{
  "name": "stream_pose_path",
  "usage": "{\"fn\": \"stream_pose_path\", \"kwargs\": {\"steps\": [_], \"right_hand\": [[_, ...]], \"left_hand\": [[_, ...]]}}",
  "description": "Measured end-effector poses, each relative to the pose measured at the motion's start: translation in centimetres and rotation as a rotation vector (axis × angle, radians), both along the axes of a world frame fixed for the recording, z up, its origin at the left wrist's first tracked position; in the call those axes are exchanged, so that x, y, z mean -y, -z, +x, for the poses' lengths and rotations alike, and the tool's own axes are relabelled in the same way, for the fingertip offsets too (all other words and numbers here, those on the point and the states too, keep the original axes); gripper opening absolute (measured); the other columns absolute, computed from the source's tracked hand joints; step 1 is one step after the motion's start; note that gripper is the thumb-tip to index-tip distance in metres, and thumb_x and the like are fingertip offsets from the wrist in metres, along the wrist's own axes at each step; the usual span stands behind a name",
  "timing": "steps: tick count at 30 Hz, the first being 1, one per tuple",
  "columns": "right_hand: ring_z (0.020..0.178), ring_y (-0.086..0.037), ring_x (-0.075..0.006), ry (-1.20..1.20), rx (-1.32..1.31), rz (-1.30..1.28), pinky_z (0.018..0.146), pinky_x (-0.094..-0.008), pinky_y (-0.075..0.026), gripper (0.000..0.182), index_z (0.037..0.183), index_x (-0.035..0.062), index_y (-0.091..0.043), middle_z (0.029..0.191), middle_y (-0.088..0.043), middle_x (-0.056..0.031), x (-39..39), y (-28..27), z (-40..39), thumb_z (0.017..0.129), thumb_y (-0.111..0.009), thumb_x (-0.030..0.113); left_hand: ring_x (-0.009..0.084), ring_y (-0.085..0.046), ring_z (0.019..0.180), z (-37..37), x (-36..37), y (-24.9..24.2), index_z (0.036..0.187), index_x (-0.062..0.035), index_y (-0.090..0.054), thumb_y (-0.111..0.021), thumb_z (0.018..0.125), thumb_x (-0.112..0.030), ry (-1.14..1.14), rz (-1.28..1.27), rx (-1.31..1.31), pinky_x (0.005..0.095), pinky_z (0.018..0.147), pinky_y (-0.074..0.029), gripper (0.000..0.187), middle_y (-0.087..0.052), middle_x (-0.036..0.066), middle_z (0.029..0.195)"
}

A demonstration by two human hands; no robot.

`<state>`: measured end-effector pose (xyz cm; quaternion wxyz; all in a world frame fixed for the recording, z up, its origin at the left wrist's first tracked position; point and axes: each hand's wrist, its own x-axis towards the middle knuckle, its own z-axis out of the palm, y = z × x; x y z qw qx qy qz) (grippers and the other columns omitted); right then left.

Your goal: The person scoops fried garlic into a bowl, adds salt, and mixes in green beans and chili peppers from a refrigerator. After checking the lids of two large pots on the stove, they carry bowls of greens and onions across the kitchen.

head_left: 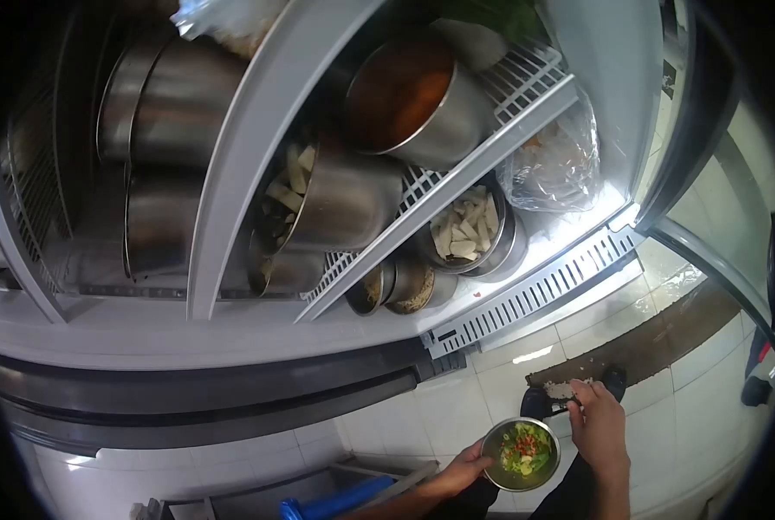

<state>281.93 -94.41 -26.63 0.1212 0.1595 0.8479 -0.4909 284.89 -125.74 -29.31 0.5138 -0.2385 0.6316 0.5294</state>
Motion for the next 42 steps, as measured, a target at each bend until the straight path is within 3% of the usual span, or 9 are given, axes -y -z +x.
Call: {"fn": "stream_pose_path", "kwargs": {"steps": [8,14,16,19,25,29,35,39,42], "right_hand": [[0.075,-0.063,-0.0346,0.145,-0.22,0.016,0.065,-0.0414,-0.051,0.029,0.115,0.0015,-0.065,0.093,-0.061,-0.017,-1.1,2.0,1.0,0.086,-0.068,0.003],[0.079,-0.066,-0.0283,0.346,-0.498,-0.061,0.067,-0.038,-0.052,0.034,0.124,0.0012,-0.063,0.096,-0.064,-0.0167,-4.1,-12.1,-10.5,0.091,-0.065,0.006],[0.084,-0.067,-0.0327,0.483,-0.769,-0.187,0.071,-0.0404,-0.053,0.038,0.131,0.0034,-0.059,0.101,-0.067,-0.0184,-4.5,-16.5,-16.0,0.093,-0.063,0.007],[0.085,-0.069,-0.0443,0.542,-0.808,0.091,0.076,-0.0507,-0.054,0.041,0.135,0.004,-0.053,0.091,-0.072,-0.0222,-6.0,-21.0,-23.8,0.097,-0.059,0.02],[0.085,-0.069,-0.0446,0.509,-0.541,0.412,0.08,-0.0534,-0.055,0.02,0.098,0.0017,-0.066,0.089,-0.072,-0.0227,-7.5,-22.7,-29.8,0.087,-0.064,0.019],[0.085,-0.067,-0.0428,0.702,-0.841,0.302,0.078,-0.0508,-0.054,0.012,0.089,0.0031,-0.067,0.089,-0.07,-0.0181,-6.1,-24.1,-28.9,0.086,-0.063,0.014],[0.085,-0.067,-0.0292,0.806,-0.991,-0.104,0.074,-0.0401,-0.054,0.016,0.097,0.0028,-0.07,0.097,-0.066,-0.0137,-5.9,-21.3,-27.8,0.089,-0.071,0.017],[0.103,-0.061,-0.0165,0.802,-1.097,-0.556,0.089,-0.027,-0.049,0.018,0.11,0.004,-0.067,0.126,-0.062,-0.0108,-5.4,-19.3,-26.3,0.098,-0.066,0.017],[0.123,-0.057,-0.0264,0.712,-1.028,-1.228,0.102,-0.0428,-0.047,0.021,0.113,0.0037,-0.059,0.137,-0.059,-0.014,-6.1,-19.5,-23.9,0.103,-0.055,0.021]], "left_hand": [[0.0134,-0.056,0.119,-2.0,-3.6,-1.1,0.15,-0.0055,-0.04,-0.052,0.092,0.0,0.16,0.022,-0.058,0.0289,0.102,-0.046,0.06,-0.061,0.003,0.131],[0.0137,-0.058,0.113,-2.4,-3.9,-3.3,0.147,-0.0049,-0.044,-0.054,0.092,-0.002,0.089,0.037,-0.059,0.029,0.097,-0.048,0.056,-0.063,0.003,0.124],[0.0123,-0.06,0.105,-3.5,-5.0,-6.7,0.143,-0.0046,-0.048,-0.054,0.092,-0.001,0.087,0.006,-0.046,0.0272,0.091,-0.05,0.052,-0.064,0.002,0.121],[0.0119,-0.061,0.101,-3.0,-4.3,-8.4,0.142,-0.0041,-0.049,-0.054,0.091,0.001,-0.029,0.103,-0.163,0.0263,0.088,-0.05,0.051,-0.064,0.002,0.12],[0.0155,-0.062,0.107,-3.0,-2.3,-12.6,0.138,-0.0025,-0.05,-0.052,0.092,0.002,-0.093,0.077,-0.176,0.0299,0.095,-0.051,0.047,-0.065,0.007,0.119],[0.0174,-0.064,0.105,-2.8,-0.9,-14.6,0.137,-0.0048,-0.05,-0.053,0.091,0.001,-0.125,0.068,-0.176,0.0344,0.087,-0.055,0.046,-0.065,0.007,0.117],[0.017,-0.064,0.101,-1.1,1.1,-15.1,0.136,-0.0053,-0.051,-0.054,0.091,0.001,-0.134,0.079,-0.176,0.0335,0.084,-0.055,0.045,-0.065,0.007,0.117],[0.0171,-0.064,0.099,-0.7,1.5,-14.8,0.136,-0.005,-0.051,-0.053,0.091,0.001,-0.112,0.132,-0.168,0.0332,0.081,-0.056,0.046,-0.065,0.007,0.116],[0.018,-0.065,0.096,-0.7,0.8,-15.6,0.136,-0.0048,-0.051,-0.052,0.091,0.001,-0.11,0.145,-0.171,0.0335,0.076,-0.058,0.046,-0.065,0.008,0.115]]}}
